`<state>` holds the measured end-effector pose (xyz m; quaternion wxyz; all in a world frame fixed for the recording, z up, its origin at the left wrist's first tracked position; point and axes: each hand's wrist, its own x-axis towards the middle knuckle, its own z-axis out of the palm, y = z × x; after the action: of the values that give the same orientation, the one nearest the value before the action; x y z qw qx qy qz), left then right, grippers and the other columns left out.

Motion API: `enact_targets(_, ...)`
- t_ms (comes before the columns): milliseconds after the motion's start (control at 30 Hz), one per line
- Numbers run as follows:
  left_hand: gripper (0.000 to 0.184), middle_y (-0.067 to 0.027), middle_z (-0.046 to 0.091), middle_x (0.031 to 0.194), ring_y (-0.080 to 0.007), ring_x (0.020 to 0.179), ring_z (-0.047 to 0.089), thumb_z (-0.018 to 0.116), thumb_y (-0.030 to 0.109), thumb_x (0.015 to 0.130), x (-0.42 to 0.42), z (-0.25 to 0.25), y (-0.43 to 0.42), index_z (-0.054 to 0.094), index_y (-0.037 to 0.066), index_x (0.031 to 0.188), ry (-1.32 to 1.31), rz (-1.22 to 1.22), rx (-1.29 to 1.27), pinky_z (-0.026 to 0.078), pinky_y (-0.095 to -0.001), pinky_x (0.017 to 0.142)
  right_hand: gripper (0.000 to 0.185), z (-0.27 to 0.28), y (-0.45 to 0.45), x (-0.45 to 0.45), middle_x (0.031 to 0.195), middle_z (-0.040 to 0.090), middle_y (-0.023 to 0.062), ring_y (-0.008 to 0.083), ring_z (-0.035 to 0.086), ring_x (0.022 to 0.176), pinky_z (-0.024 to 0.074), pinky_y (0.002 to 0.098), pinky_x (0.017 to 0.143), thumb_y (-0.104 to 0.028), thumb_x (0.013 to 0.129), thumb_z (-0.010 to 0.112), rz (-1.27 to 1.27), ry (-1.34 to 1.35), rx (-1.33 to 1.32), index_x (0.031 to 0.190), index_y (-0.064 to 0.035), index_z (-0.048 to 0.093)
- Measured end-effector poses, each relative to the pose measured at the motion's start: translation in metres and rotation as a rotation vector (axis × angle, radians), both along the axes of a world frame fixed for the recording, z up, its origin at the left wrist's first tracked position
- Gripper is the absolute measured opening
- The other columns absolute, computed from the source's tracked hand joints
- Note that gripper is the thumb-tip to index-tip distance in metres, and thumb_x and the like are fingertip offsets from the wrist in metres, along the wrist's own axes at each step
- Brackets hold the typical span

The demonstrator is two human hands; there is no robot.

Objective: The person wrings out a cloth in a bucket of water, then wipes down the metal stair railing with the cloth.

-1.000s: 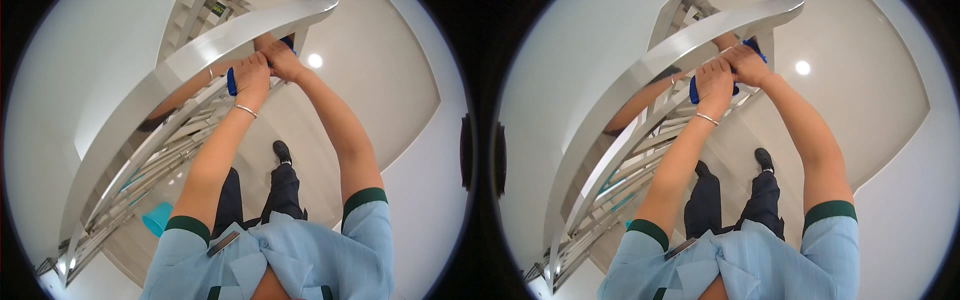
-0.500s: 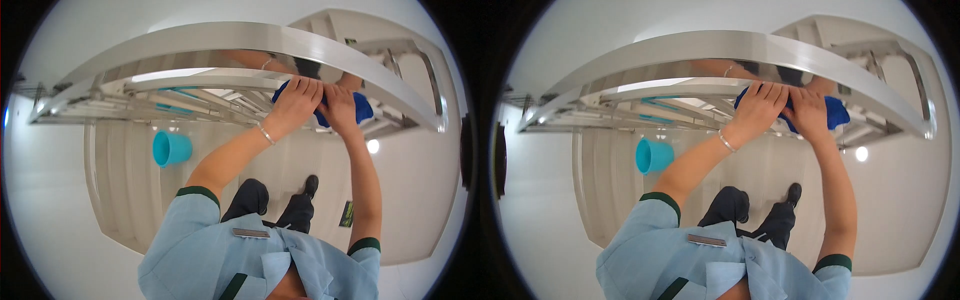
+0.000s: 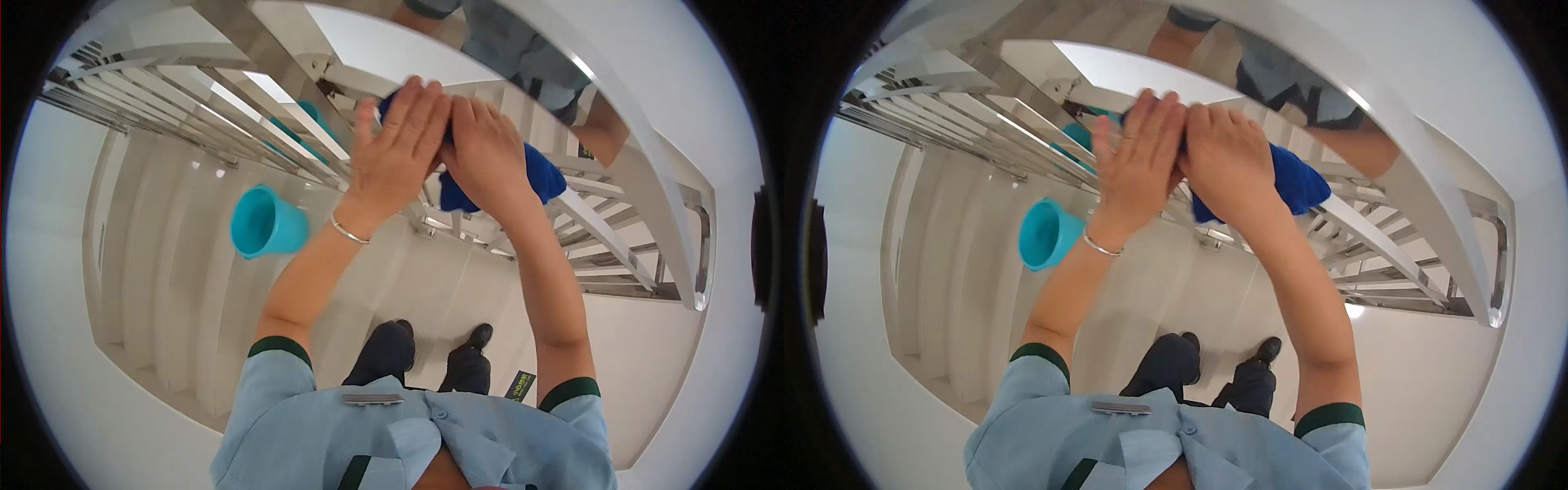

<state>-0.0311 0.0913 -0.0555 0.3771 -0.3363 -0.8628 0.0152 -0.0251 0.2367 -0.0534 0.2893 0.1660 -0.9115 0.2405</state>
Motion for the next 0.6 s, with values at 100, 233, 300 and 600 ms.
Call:
enact_targets(100,0.047,-0.0067,0.041,0.135,-0.0234,0.129,0.033,0.050,0.021,0.083,-0.005,-0.029,-0.015,0.045,0.009,0.127,0.168,0.073,0.182,0.010,-0.0464,0.105,0.037,-0.005,-0.028,-0.001,0.095,0.057,0.0101,0.0283,0.055,0.090,0.0437,0.0393,0.075,-0.014,0.071,0.060,-0.073,0.018,0.024,0.106,-0.0039,0.051)
enact_targets(233,0.049,-0.0179,0.035,0.137,-0.0310,0.129,0.031,0.050,0.019,0.085,-0.001,-0.085,-0.001,0.040,-0.001,0.128,0.171,0.074,0.330,0.006,-0.0434,0.105,0.047,-0.064,-0.038,-0.002,0.119,0.052,0.0110,0.0309,0.048,0.109,0.0348,0.0405,0.090,-0.015,0.074,0.057,-0.268,0.551,0.000,0.119,-0.0053,0.048)
enact_targets(300,0.048,-0.0216,0.036,0.135,-0.0320,0.128,0.032,0.049,0.019,0.085,0.003,-0.111,0.006,0.041,-0.003,0.127,0.153,0.059,0.342,0.011,-0.0430,0.104,0.050,-0.093,-0.039,-0.002,0.127,0.048,0.0117,0.0327,0.044,0.115,0.0297,0.0416,0.096,-0.016,0.076,0.055,-0.343,0.715,0.005,0.124,-0.0051,0.046)
enact_targets(600,0.057,-0.0226,0.039,0.131,-0.0373,0.119,0.041,0.053,-0.008,0.070,-0.009,-0.184,-0.012,0.041,-0.002,0.125,-0.157,-0.563,0.577,0.038,-0.0379,0.097,0.076,-0.205,-0.044,-0.004,0.128,0.039,0.0251,0.0410,0.037,0.118,0.0288,0.0413,0.100,-0.001,0.067,0.059,0.069,0.380,-0.579,0.134,0.0053,0.024)
